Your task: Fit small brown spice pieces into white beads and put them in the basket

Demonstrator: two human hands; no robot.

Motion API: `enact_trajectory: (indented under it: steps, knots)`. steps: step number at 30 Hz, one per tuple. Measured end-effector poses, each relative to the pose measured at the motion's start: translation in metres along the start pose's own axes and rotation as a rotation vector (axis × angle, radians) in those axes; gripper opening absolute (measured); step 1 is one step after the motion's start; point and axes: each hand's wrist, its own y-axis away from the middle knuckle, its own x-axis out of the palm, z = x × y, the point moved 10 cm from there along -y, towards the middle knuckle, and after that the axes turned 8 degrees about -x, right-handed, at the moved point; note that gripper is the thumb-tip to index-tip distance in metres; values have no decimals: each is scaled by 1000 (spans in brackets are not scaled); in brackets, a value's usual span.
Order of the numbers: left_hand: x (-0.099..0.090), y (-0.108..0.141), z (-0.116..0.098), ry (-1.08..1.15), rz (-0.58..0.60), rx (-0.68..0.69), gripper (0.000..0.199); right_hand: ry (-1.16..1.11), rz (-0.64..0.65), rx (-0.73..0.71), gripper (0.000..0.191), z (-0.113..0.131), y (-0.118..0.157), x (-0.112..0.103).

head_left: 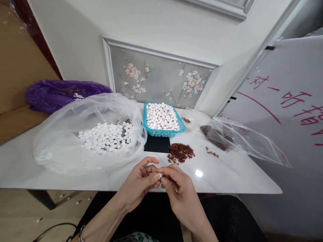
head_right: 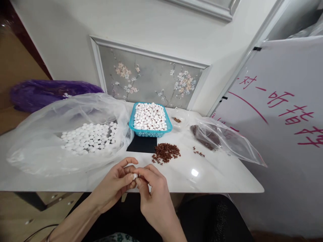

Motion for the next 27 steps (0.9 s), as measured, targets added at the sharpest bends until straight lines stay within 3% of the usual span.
enact_trajectory:
  steps: [20,22,24,26,27]
  knots:
    - [-1,2,-5,-87,-73,49,27,-20,-75,-8,22,-10,3,-2]
    - [-3,2,-6,-66,-98,48,25,-36,-94,12,25,-20,3,-13]
    - [-7,1,-6,-39,-148,42,20,49,-209,43,30,-36,3,-39]
    - [-9,0,-9,-13,-203,36,17,259,-356,74,28,-49,6,-71]
    - [-9,-1,-12,-3,-223,37,16,393,-357,59,25,-52,5,-78]
